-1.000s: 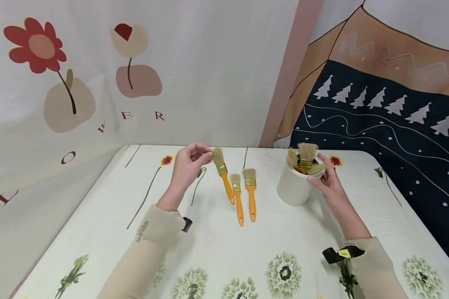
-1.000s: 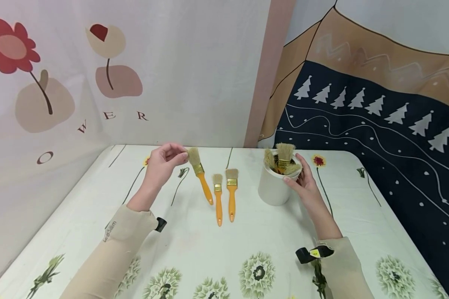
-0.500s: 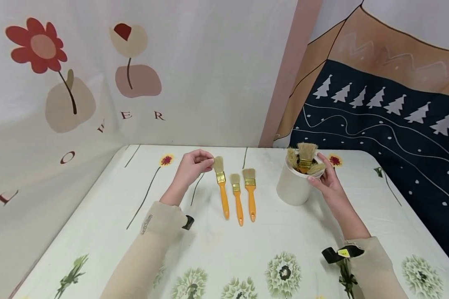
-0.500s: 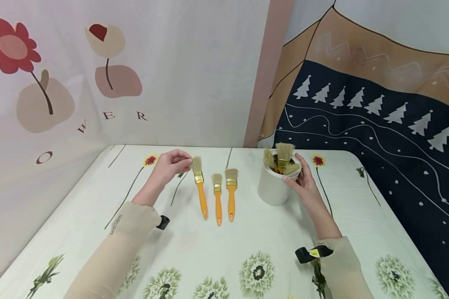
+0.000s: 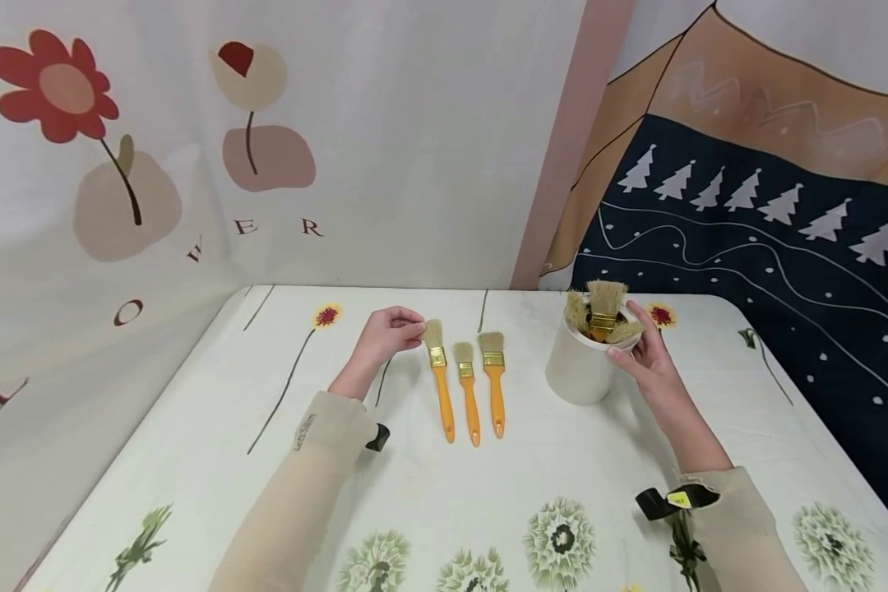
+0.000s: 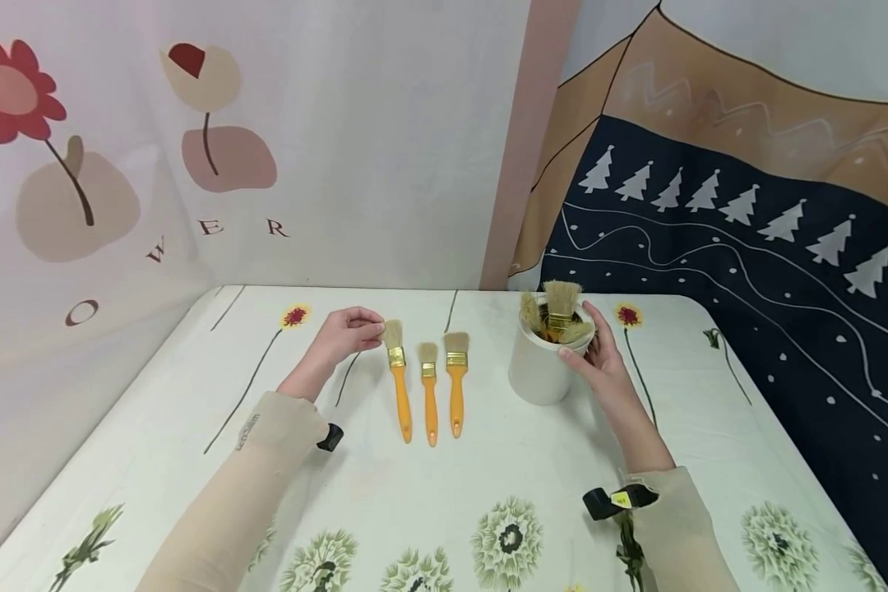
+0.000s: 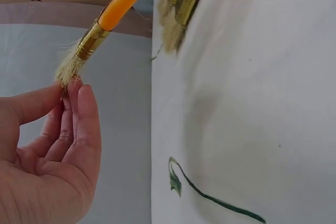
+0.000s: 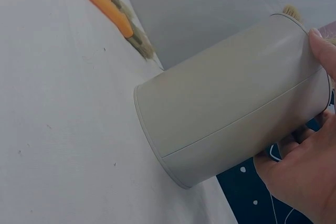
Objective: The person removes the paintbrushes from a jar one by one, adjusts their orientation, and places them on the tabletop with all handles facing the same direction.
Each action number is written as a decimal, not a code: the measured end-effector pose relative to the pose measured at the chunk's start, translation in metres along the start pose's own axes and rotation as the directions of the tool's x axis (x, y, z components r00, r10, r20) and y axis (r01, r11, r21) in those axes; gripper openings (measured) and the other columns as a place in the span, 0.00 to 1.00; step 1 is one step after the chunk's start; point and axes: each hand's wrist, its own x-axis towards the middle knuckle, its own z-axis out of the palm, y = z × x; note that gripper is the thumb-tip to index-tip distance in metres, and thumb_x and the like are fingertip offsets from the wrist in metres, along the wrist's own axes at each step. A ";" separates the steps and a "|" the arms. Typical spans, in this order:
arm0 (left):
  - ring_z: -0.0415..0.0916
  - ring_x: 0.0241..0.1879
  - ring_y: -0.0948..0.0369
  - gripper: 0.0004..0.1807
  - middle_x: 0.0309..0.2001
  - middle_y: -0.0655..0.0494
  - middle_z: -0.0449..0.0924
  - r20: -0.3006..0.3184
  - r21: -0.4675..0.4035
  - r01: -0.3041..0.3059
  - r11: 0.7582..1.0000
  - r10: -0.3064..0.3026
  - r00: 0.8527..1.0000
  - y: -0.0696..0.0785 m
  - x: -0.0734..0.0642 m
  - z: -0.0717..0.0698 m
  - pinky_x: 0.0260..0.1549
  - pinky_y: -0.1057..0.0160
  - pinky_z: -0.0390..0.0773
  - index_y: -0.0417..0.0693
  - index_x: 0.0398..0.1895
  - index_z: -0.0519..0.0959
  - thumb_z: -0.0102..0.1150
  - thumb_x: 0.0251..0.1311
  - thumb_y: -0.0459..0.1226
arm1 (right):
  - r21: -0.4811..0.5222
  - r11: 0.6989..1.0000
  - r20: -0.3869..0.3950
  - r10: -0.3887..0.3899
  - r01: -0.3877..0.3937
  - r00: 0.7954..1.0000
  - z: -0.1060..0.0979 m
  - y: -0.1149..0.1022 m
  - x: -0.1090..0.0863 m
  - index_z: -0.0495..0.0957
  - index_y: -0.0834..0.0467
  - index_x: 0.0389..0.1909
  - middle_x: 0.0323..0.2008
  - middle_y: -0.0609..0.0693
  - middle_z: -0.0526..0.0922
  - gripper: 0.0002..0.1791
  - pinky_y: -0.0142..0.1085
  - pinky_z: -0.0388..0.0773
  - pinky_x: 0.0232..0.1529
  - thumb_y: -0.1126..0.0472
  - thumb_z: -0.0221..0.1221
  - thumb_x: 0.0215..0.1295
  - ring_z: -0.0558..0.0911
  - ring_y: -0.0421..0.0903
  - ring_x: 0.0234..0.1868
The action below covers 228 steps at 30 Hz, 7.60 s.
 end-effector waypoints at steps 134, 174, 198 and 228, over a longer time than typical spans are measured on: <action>0.74 0.65 0.56 0.23 0.66 0.50 0.75 0.311 -0.036 -0.505 0.862 0.490 0.814 0.066 0.003 0.138 0.65 0.64 0.75 0.47 0.67 0.70 0.56 0.70 0.34 | -0.010 1.000 -0.023 0.016 -0.016 1.000 0.001 -0.001 0.000 0.37 0.31 0.78 0.82 0.47 0.32 0.44 0.57 0.35 0.80 0.54 0.55 0.75 0.34 0.53 0.82; 0.83 0.44 0.59 0.05 0.43 0.50 0.85 0.194 0.067 -0.651 0.756 0.631 0.751 0.089 -0.005 0.154 0.46 0.78 0.80 0.43 0.42 0.81 0.62 0.65 0.34 | -0.020 1.000 -0.014 0.018 -0.018 1.000 0.001 0.001 0.000 0.37 0.30 0.78 0.82 0.49 0.34 0.43 0.58 0.36 0.79 0.54 0.54 0.76 0.35 0.53 0.82; 0.83 0.44 0.56 0.08 0.44 0.44 0.83 -0.061 -0.167 -0.713 0.681 0.714 0.697 0.127 -0.029 0.112 0.45 0.67 0.85 0.39 0.45 0.79 0.62 0.65 0.32 | -0.019 0.999 -0.018 0.026 -0.026 1.000 0.001 -0.001 0.000 0.36 0.32 0.79 0.82 0.46 0.31 0.44 0.56 0.35 0.80 0.54 0.54 0.75 0.34 0.52 0.82; 0.79 0.37 0.68 0.08 0.37 0.59 0.79 -0.114 -0.117 -0.663 0.740 0.653 0.749 0.103 -0.045 0.026 0.40 0.69 0.84 0.35 0.42 0.78 0.63 0.64 0.31 | -0.022 1.000 -0.023 0.008 -0.008 1.000 0.001 0.001 -0.001 0.37 0.33 0.79 0.82 0.48 0.32 0.44 0.56 0.34 0.80 0.55 0.55 0.75 0.34 0.54 0.82</action>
